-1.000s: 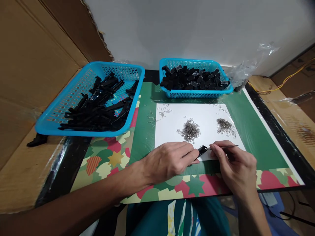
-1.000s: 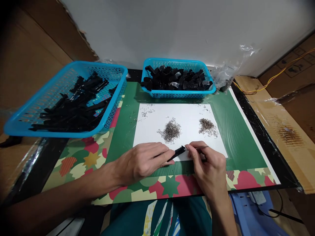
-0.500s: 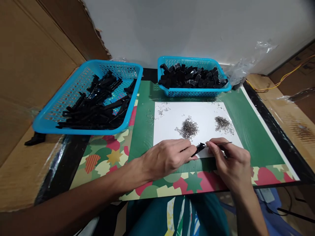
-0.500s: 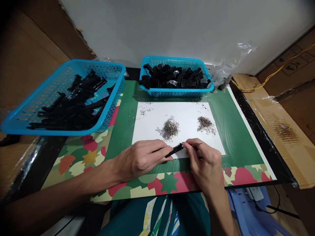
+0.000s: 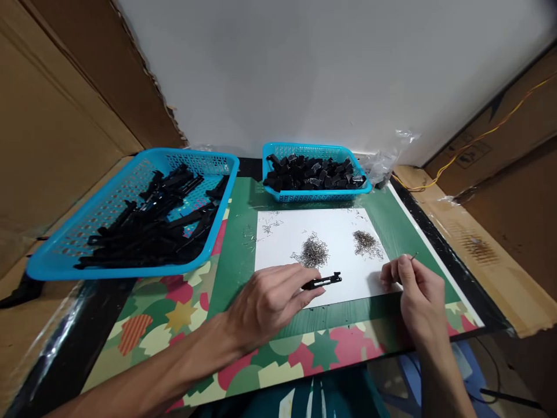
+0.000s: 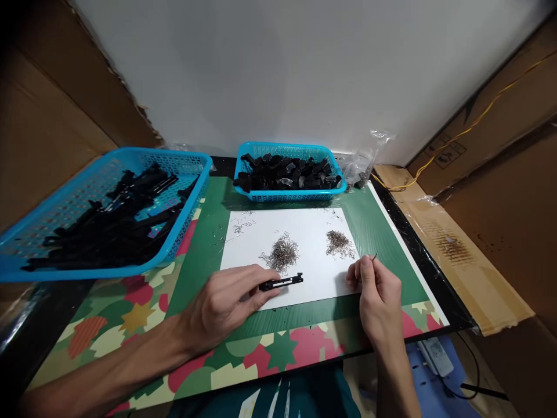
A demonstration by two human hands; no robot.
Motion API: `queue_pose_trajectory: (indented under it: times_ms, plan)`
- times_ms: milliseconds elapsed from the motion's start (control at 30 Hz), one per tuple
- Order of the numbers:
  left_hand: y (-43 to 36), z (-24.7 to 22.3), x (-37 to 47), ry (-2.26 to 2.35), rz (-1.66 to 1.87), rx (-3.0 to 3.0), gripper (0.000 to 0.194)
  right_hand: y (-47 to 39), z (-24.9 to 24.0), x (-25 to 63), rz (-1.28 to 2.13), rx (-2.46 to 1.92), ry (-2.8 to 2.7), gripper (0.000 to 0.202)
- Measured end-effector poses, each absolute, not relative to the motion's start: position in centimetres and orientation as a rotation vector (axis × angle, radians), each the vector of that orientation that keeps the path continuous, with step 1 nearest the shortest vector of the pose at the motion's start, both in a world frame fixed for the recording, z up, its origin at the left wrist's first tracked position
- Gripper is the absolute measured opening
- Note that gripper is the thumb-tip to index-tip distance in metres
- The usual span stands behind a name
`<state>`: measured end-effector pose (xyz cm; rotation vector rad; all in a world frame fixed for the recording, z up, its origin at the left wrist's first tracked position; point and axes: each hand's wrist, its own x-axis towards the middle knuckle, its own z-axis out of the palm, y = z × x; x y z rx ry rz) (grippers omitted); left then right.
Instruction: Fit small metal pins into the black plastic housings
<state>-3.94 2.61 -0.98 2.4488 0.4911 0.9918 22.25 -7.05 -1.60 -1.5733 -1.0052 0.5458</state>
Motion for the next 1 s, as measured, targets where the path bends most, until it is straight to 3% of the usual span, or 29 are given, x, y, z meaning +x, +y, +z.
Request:
queue_pose_trajectory:
  times_ms: [333, 1000]
  plan:
    - [2.6, -0.4, -3.9, 0.625, 0.952, 2.154, 0.022, -5.5, -1.6, 23.1, 0.409, -1.945, -1.343, 0.028]
    - [2.4, 0.4, -3.5, 0.708, 0.829, 1.777, 0.016, -5.1, -2.6, 23.4, 0.428, -1.996, -1.418, 0.03]
